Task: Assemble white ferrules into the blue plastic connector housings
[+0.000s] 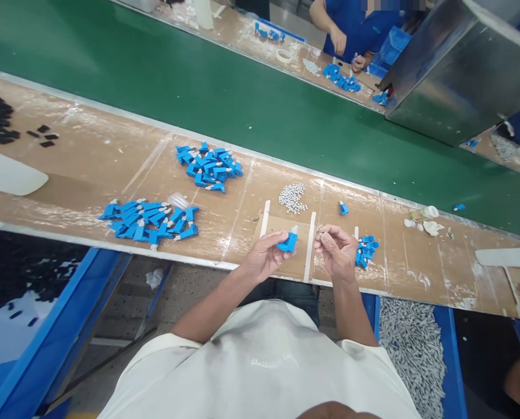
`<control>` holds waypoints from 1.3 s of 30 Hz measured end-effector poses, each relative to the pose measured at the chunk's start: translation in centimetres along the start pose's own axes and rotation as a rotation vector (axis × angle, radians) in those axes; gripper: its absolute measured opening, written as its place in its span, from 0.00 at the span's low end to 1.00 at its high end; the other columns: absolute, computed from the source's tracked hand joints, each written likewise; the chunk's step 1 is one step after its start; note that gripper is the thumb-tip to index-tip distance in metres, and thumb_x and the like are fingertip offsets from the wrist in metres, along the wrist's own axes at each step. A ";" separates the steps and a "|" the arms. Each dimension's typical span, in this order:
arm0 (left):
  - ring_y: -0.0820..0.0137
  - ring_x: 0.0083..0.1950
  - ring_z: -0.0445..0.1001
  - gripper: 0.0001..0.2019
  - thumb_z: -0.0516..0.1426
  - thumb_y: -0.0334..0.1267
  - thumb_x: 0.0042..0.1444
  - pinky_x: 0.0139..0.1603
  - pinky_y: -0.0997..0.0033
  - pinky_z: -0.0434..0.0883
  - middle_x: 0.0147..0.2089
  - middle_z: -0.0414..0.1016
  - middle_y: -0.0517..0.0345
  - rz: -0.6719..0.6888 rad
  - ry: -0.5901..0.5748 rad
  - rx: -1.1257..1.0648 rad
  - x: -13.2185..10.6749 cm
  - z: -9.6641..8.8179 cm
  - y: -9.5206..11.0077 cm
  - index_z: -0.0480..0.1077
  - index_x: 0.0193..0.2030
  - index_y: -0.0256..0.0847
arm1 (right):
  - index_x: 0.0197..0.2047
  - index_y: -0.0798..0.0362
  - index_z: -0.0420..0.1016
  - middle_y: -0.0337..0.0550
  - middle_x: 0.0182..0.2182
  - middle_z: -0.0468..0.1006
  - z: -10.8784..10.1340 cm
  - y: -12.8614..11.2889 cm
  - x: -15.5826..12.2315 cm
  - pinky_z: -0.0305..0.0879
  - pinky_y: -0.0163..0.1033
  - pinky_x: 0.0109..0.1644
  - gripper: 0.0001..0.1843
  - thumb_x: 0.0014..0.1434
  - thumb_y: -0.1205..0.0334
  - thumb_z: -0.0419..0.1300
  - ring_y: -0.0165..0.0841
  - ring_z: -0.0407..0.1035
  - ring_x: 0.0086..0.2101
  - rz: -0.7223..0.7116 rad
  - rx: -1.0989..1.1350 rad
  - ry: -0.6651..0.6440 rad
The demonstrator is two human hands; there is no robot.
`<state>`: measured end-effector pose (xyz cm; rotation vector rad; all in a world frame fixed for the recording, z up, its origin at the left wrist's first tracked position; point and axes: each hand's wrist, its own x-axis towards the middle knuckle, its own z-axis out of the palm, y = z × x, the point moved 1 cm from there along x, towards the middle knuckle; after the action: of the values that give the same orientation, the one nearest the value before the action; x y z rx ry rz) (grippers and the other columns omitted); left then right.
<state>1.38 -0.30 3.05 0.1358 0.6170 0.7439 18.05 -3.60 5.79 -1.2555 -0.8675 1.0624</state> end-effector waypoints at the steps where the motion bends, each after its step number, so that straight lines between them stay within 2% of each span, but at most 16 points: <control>1: 0.78 0.25 0.71 0.09 0.69 0.30 0.48 0.20 0.83 0.66 0.27 0.72 0.58 0.004 0.011 -0.010 0.0 -0.1 -0.1 0.72 0.29 0.34 | 0.33 0.50 0.79 0.37 0.22 0.77 0.0 0.1 -0.1 0.70 0.33 0.21 0.23 0.46 0.41 0.76 0.28 0.70 0.20 -0.018 0.004 0.008; 6: 0.78 0.25 0.70 0.09 0.69 0.31 0.48 0.19 0.85 0.64 0.26 0.72 0.57 -0.014 -0.009 -0.010 -0.1 -0.5 -0.3 0.72 0.29 0.33 | 0.30 0.51 0.77 0.36 0.21 0.76 0.2 0.6 -0.3 0.70 0.31 0.20 0.23 0.50 0.39 0.74 0.26 0.69 0.19 -0.074 0.029 0.019; 15: 0.80 0.22 0.67 0.11 0.70 0.32 0.46 0.18 0.86 0.63 0.26 0.72 0.57 -0.014 -0.005 0.000 0.1 -0.8 -0.4 0.73 0.29 0.32 | 0.31 0.51 0.79 0.38 0.22 0.79 -0.3 1.3 -0.6 0.75 0.33 0.23 0.24 0.44 0.39 0.77 0.30 0.74 0.20 -0.028 0.026 0.045; 22: 0.77 0.25 0.70 0.14 0.73 0.38 0.44 0.22 0.82 0.69 0.25 0.71 0.60 0.096 -0.038 0.106 0.2 -0.8 -0.4 0.73 0.29 0.34 | 0.31 0.50 0.81 0.40 0.23 0.82 0.5 0.8 -0.9 0.77 0.34 0.25 0.23 0.41 0.42 0.79 0.31 0.76 0.21 0.095 0.032 -0.025; 28: 0.77 0.22 0.70 0.22 0.75 0.49 0.40 0.20 0.80 0.65 0.25 0.75 0.59 0.165 -0.057 0.278 0.2 -1.1 -0.3 0.75 0.33 0.35 | 0.28 0.51 0.80 0.39 0.23 0.82 1.1 1.2 -0.9 0.74 0.32 0.22 0.24 0.37 0.43 0.81 0.30 0.75 0.20 0.215 0.082 -0.048; 33: 0.76 0.23 0.71 0.23 0.75 0.51 0.39 0.20 0.79 0.63 0.25 0.76 0.59 0.239 -0.058 0.332 -0.1 -1.1 0.0 0.76 0.33 0.36 | 0.28 0.51 0.80 0.39 0.22 0.81 1.7 1.6 -1.2 0.74 0.32 0.25 0.23 0.38 0.45 0.80 0.29 0.74 0.22 0.213 0.064 -0.043; 39: 0.75 0.25 0.70 0.21 0.75 0.48 0.39 0.22 0.78 0.63 0.25 0.74 0.60 0.248 -0.036 0.330 0.0 -1.3 0.0 0.78 0.34 0.36 | 0.28 0.51 0.79 0.37 0.23 0.77 2.3 2.3 -1.4 0.70 0.33 0.24 0.20 0.42 0.46 0.78 0.28 0.70 0.23 0.176 0.038 -0.014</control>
<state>0.61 -0.44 2.00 0.5362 0.6928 0.8715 15.16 -4.24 3.86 -1.3119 -0.7542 1.2232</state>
